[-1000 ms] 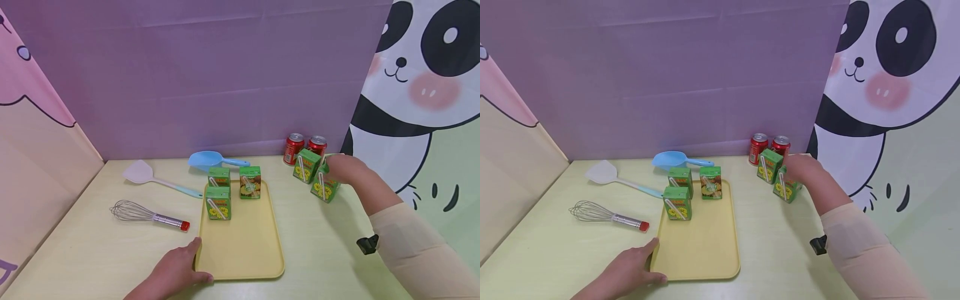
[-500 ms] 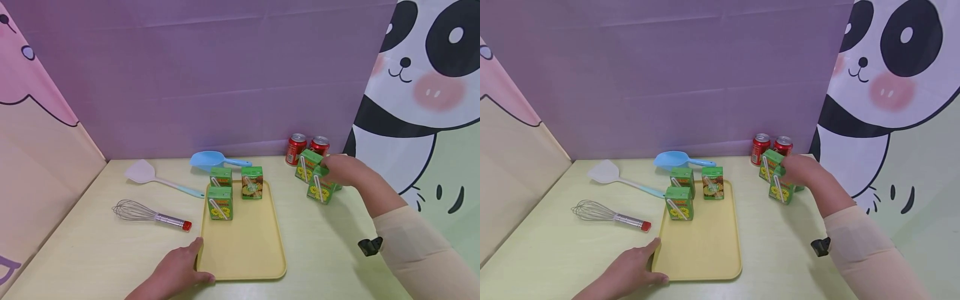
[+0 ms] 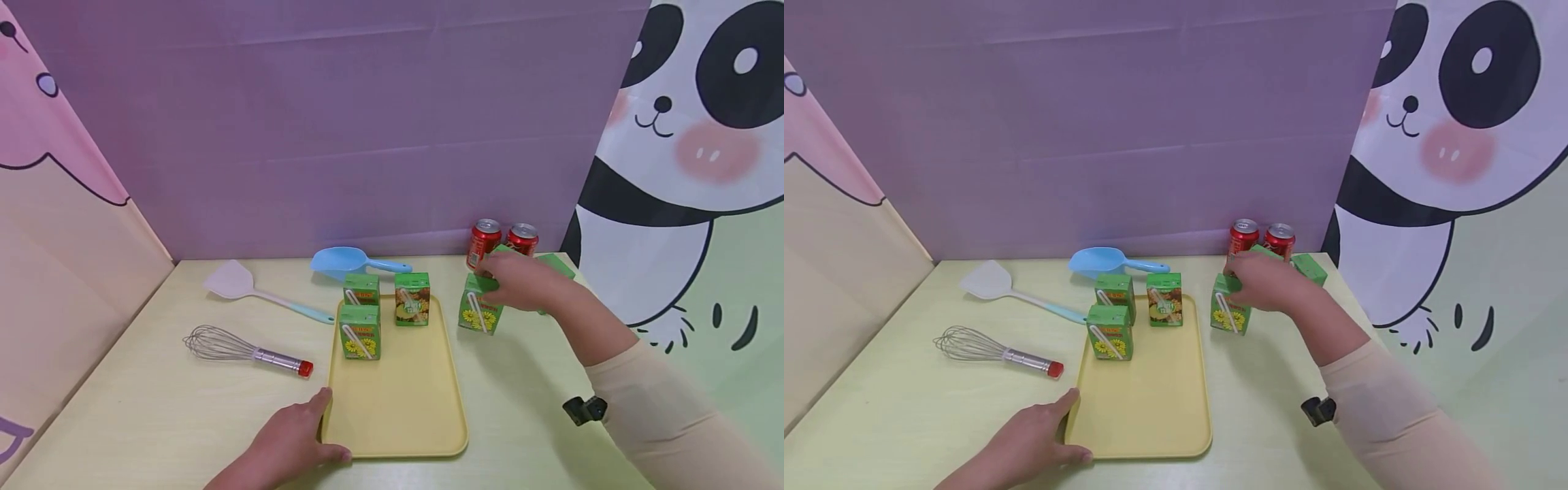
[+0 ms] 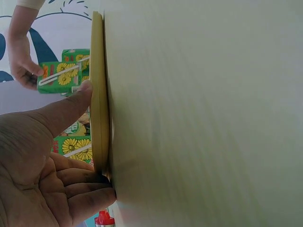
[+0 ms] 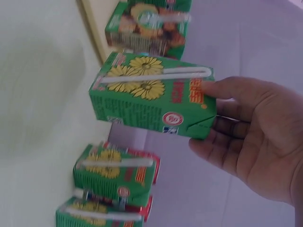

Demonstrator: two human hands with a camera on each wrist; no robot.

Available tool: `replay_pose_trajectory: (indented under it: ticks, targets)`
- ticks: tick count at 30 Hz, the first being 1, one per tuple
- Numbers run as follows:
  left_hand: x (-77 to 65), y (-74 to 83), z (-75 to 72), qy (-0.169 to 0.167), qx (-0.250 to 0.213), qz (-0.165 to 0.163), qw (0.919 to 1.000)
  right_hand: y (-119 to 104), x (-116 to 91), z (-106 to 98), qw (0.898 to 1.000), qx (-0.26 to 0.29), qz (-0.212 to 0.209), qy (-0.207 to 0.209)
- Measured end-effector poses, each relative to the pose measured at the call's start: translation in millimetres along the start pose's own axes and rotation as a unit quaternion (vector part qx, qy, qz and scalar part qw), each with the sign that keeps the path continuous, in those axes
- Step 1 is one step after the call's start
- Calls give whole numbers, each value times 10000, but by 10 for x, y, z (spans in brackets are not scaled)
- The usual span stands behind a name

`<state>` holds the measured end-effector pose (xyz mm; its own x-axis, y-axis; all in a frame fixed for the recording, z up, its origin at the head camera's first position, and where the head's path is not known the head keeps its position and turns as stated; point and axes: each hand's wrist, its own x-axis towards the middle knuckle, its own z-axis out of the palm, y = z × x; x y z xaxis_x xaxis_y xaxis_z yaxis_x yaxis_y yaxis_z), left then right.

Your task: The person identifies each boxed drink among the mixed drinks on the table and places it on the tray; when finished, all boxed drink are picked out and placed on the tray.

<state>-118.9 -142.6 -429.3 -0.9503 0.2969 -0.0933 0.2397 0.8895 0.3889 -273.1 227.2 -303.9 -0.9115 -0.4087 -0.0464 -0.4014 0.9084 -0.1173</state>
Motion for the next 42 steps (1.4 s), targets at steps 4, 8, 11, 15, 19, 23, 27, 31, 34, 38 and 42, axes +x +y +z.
replay_pose_trajectory:
  ticks: [4, 8, 11, 15, 19, 23, 27, 31, 34, 38, 42]
  targets:
    - [9, -4, 4, 1, 6, -37, 10000, -144, 30, 49, 9987, 245, -435, 111]
    - [19, -4, 7, -38, 5, -98, 9999, -271, 67, 129, 9948, 590, -805, 185]
    - [22, -2, 8, -85, -4, -152, 9998, -363, 100, 192, 9915, 762, -1031, 207]
    - [26, -5, 12, -98, -5, -151, 9998, -476, 152, 278, 9886, 877, -1209, 206]
    - [29, -2, 10, -111, -38, -159, 9998, -574, 205, 367, 9867, 849, -1377, 180]
    - [30, 1, 9, -126, -81, -202, 9997, -652, 246, 444, 9845, 843, -1536, 84]
    - [30, -4, 11, -102, -69, -208, 9997, -697, 271, 505, 9842, 776, -1589, -58]
    - [28, -6, 14, -61, -35, -170, 9998, -704, 277, 524, 9861, 726, -1491, -112]
    - [21, -5, 12, -41, -40, -154, 9999, -685, 274, 508, 9858, 810, -1455, -198]
    - [15, -4, 10, -31, -64, -134, 9999, -580, 254, 432, 9841, 1206, -1281, -234]
    - [15, -3, 8, -48, -37, -121, 9999, -361, 235, 288, 9819, 1675, -861, 176]
